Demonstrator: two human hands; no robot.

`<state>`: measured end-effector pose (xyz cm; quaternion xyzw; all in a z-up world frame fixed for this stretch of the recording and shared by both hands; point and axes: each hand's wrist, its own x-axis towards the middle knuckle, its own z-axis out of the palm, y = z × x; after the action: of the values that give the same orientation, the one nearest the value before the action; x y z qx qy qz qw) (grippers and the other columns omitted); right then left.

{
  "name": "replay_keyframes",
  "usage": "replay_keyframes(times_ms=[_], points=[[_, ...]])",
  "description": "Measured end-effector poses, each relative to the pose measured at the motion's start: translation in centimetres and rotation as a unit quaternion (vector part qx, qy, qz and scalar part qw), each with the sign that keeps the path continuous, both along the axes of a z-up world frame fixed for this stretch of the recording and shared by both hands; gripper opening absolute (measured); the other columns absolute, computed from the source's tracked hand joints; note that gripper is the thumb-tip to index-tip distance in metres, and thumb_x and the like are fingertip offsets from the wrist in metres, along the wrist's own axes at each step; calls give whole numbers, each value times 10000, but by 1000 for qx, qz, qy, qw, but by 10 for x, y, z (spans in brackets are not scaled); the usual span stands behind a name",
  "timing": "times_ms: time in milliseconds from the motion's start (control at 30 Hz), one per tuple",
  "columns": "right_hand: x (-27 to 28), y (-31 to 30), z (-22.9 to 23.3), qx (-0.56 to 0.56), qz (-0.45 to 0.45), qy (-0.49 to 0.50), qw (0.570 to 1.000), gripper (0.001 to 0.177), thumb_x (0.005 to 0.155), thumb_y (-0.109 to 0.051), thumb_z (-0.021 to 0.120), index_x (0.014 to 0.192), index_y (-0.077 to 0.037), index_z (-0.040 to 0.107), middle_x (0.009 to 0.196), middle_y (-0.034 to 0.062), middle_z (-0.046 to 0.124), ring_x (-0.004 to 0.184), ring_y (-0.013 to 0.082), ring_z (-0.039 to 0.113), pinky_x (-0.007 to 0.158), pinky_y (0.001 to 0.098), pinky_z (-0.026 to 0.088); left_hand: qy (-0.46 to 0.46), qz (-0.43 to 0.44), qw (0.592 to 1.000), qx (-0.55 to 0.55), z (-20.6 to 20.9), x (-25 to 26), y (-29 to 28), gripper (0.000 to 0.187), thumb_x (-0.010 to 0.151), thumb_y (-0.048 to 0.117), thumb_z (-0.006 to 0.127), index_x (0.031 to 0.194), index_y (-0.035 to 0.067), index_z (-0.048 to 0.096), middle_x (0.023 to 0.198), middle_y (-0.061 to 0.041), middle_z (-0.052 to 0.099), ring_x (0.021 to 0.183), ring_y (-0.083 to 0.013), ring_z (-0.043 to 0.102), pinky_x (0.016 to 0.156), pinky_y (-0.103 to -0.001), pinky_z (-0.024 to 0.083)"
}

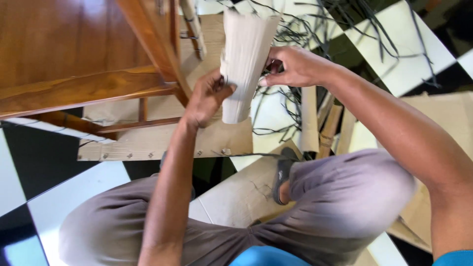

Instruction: Wrapping wooden furniture legs with cardboard and securing them with plastic ties

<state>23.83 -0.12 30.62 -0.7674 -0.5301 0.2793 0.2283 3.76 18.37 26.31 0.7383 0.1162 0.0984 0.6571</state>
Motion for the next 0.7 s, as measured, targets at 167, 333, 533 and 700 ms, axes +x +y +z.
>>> replay_keyframes(times_ms=[167, 333, 533, 700], points=[[-13, 56, -15, 3, 43, 89, 995, 417, 926, -176, 755, 1290, -11, 636, 1253, 233, 687, 1194, 479, 627, 1089, 589, 424, -28, 44, 998, -28, -57, -28, 27, 255, 848, -80, 707, 1053, 71, 721, 902, 30, 640, 855, -120, 577, 828, -245, 506], [-26, 109, -86, -46, 68, 75, 994, 427, 862, -365, 815, 1170, -90, 706, 1046, 137, 770, 1049, 355, 717, 926, 492, 551, 45, 86, 995, 1, -82, -59, 40, 271, 805, -53, 684, 1073, -81, 711, 984, -257, 724, 973, -360, 676, 919, -488, 546], [-47, 144, -106, -77, 109, 49, 990, 396, 843, -400, 797, 1095, -108, 709, 982, 145, 773, 1011, 370, 733, 884, 511, 575, 141, 153, 977, 46, -116, -86, 60, 323, 754, 83, 720, 1046, -54, 715, 948, -242, 740, 969, -375, 733, 867, -501, 560], [-62, 158, -109, -84, 97, 54, 990, 431, 913, -350, 761, 1118, 22, 685, 994, 273, 739, 961, 461, 718, 864, 538, 570, 141, 241, 958, 66, -128, -90, 66, 303, 731, 147, 728, 1005, 22, 710, 908, -198, 715, 964, -333, 735, 810, -451, 583]])
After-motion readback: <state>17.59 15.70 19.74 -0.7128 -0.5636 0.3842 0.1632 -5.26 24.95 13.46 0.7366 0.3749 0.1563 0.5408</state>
